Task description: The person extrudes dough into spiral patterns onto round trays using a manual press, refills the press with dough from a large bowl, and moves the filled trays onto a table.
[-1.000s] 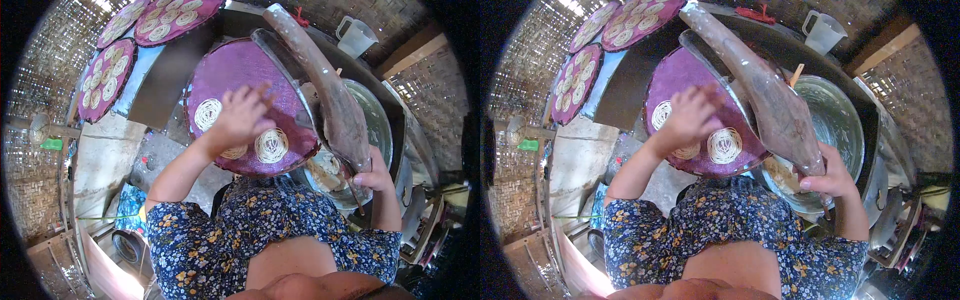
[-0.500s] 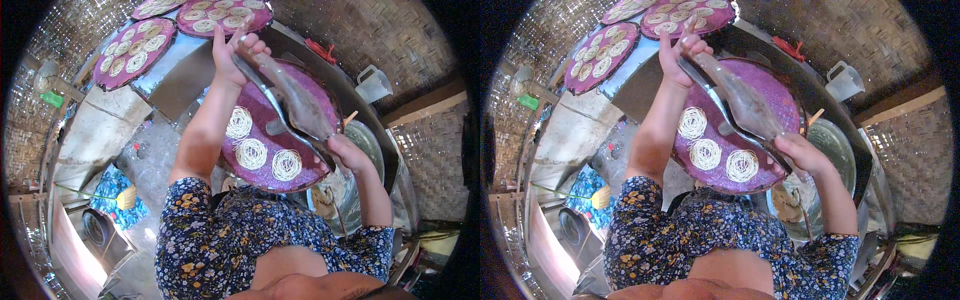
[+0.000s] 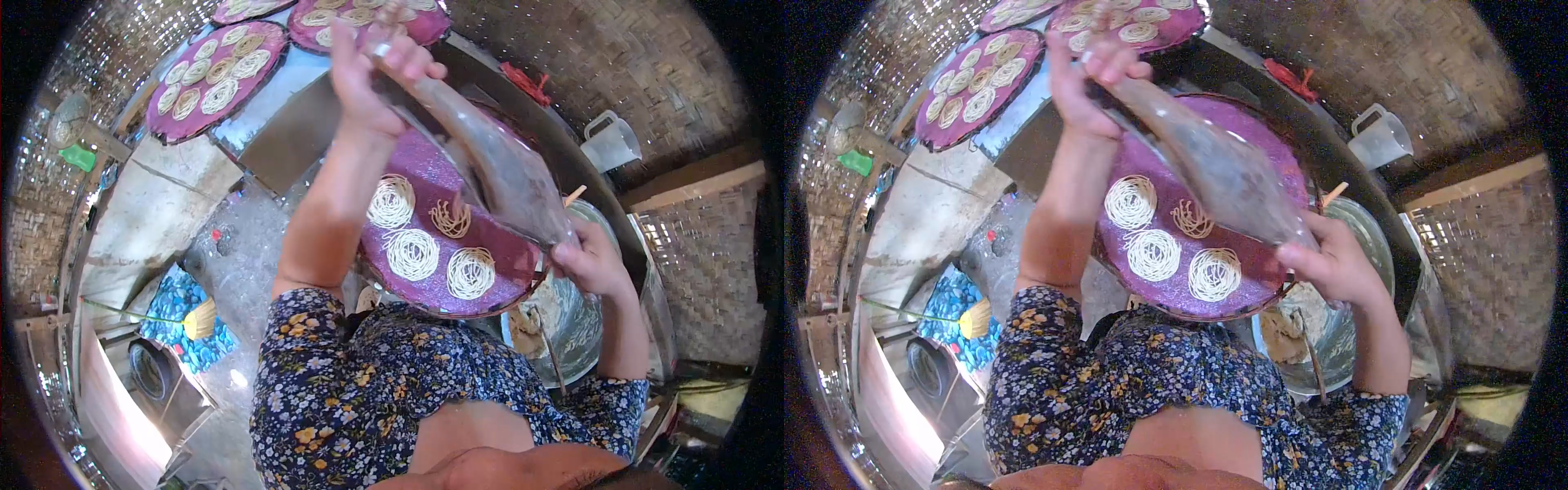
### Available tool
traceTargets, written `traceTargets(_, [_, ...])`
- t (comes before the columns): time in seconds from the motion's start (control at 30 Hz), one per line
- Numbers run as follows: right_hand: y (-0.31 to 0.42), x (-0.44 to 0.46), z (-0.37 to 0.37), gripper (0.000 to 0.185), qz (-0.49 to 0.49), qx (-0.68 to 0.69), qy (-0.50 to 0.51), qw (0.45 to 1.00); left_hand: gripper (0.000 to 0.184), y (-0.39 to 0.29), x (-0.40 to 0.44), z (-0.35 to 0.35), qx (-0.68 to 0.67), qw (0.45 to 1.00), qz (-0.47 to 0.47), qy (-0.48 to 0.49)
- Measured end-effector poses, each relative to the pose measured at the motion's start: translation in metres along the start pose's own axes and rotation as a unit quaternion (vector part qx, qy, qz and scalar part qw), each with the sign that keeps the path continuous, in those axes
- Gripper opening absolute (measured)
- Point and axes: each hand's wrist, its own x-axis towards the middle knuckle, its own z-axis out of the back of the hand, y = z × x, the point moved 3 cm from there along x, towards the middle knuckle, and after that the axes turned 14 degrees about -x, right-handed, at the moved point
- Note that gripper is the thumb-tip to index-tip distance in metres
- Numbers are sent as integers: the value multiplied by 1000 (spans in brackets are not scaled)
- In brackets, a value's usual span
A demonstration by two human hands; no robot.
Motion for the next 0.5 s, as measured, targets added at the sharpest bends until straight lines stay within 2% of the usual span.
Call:
traceTargets(0.07, [0,1,-9,52,19,45,5,999,51,-12,1,-12,51,999,15,0])
traceTargets(0.1, [0,0,-12,51,25,43,14,999,58,-12,-3,-18,29,999,22,10])
traceTargets(0.13, [-1,-4,-13,51,32,42,24,998,60,-3,-9,-30,70,997,-9,-21])
traceTargets(0.2, [-4,-15,-10,55,14,24,49,998,67,1,-16,-29,29,999,38,-12])
traceTargets(0.27, [-12,-25,-8,58,23,20,56,998,66,12,-23,-28,35,998,37,-29])
traceTargets(0.43, [-3,-32,7,62,41,-50,-6,998,62,23,-19,-23,13,999,30,-19])
traceTargets(0.5, [5,-26,8,60,74,-73,-45,994,59,21,-12,-32,24,999,20,27])
